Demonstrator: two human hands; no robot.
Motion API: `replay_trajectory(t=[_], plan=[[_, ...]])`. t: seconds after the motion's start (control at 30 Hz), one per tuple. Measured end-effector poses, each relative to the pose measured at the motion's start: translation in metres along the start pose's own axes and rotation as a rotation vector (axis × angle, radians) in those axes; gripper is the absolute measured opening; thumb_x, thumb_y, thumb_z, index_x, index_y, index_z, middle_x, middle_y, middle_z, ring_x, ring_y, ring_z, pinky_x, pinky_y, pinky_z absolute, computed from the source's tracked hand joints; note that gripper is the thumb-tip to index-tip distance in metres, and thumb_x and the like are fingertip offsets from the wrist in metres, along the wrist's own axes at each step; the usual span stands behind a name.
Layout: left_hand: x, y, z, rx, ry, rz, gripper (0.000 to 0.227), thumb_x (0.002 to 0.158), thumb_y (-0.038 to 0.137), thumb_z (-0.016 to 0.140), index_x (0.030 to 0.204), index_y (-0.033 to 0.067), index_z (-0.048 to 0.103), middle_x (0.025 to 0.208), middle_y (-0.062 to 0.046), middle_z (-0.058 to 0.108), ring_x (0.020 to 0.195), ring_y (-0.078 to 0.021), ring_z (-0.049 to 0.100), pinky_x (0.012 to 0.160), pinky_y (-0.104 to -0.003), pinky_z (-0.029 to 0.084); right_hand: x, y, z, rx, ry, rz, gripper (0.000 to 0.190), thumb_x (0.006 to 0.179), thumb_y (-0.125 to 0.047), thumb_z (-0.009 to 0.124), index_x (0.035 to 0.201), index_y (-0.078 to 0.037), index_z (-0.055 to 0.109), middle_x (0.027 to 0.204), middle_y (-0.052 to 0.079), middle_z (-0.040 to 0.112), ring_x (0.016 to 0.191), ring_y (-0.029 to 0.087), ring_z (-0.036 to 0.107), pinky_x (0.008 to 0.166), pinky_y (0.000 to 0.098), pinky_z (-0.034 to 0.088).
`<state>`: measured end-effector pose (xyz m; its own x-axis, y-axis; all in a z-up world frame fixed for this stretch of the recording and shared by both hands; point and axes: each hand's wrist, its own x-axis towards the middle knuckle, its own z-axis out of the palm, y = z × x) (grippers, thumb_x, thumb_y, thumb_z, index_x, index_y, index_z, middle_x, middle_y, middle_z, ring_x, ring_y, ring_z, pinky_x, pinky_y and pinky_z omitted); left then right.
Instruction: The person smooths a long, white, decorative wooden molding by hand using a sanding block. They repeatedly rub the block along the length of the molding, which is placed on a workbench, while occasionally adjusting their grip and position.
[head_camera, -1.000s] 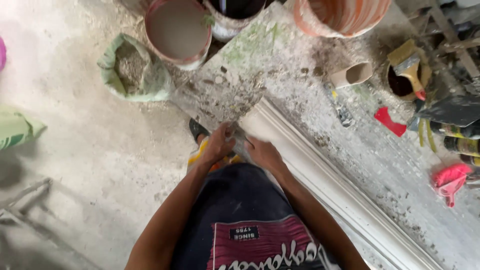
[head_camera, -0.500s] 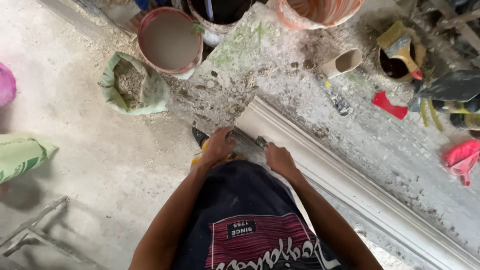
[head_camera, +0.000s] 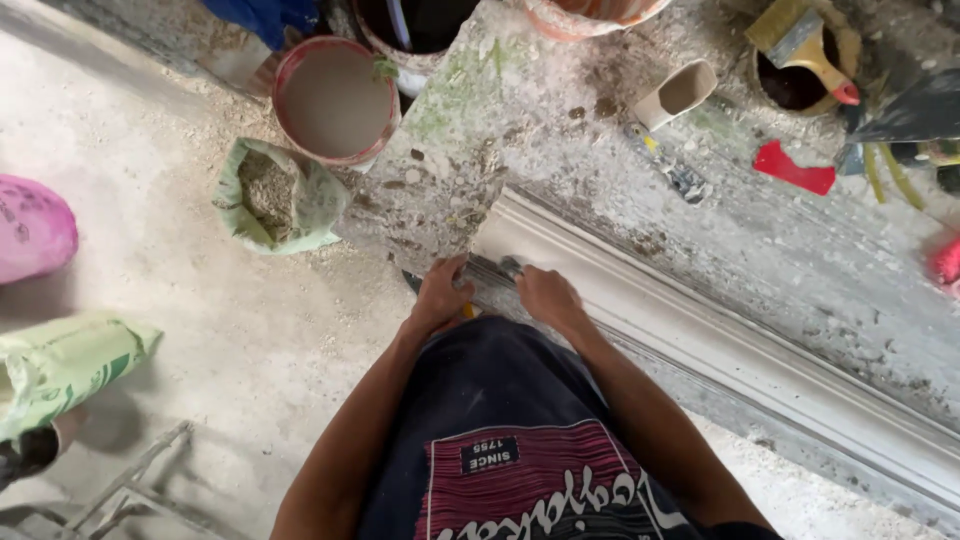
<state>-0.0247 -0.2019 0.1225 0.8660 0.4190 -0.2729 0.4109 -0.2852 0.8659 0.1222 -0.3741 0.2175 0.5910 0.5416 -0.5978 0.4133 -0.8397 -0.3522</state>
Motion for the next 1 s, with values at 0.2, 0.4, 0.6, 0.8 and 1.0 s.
replay_trajectory(t=[0.2,0.4,0.6,0.8,1.0], plan=[[0.002,0.006,-0.003,0.032,-0.083,-0.035,0.066,0.082,0.021,0.076,0.142,0.0012,0.056,0.125,-0.022,0.063,0.108,-0.0361,0.065,0.091,-0.044,0.054,0.023,-0.036,0.003,-0.013,0.039,-0.107,0.033,0.102,-0.032,0.052,0.106,-0.003,0.065,0.089,0.027,0.073,0.082,0.047,0.070,0.073,0.0591,0.057],[-0.006,0.004,0.003,0.098,0.015,0.032,0.065,0.081,0.020,0.073,0.141,0.0007,0.056,0.130,-0.025,0.063,0.119,-0.0417,0.062,0.101,-0.046,0.052,0.001,-0.003,0.002,0.006,-0.041,0.034,0.033,0.103,-0.031,0.049,0.107,-0.002,0.066,0.090,0.027,0.073,0.085,0.047,0.072,0.077,0.0596,0.057],[-0.010,0.017,-0.002,0.140,-0.037,0.062,0.070,0.080,0.020,0.077,0.141,-0.0022,0.053,0.129,-0.029,0.059,0.119,-0.0457,0.057,0.099,-0.048,0.049,0.027,-0.024,0.017,0.024,-0.034,-0.057,0.036,0.103,-0.031,0.050,0.108,0.001,0.064,0.090,0.029,0.073,0.086,0.047,0.072,0.081,0.0584,0.057],[-0.006,0.025,-0.004,0.198,-0.104,-0.081,0.065,0.081,0.022,0.072,0.141,0.0016,0.056,0.129,-0.024,0.064,0.126,-0.0408,0.058,0.106,-0.046,0.049,0.013,0.004,0.016,0.091,0.006,-0.024,0.040,0.104,-0.034,0.047,0.101,0.000,0.068,0.087,0.029,0.072,0.085,0.048,0.070,0.081,0.0601,0.055],[-0.014,0.036,-0.006,0.188,-0.121,-0.061,0.080,0.079,0.022,0.076,0.148,-0.0036,0.044,0.141,-0.028,0.050,0.129,-0.0436,0.050,0.105,-0.046,0.046,0.022,-0.016,0.015,0.068,0.002,-0.068,0.041,0.103,-0.033,0.048,0.098,0.001,0.068,0.082,0.028,0.071,0.077,0.045,0.070,0.077,0.0594,0.056]])
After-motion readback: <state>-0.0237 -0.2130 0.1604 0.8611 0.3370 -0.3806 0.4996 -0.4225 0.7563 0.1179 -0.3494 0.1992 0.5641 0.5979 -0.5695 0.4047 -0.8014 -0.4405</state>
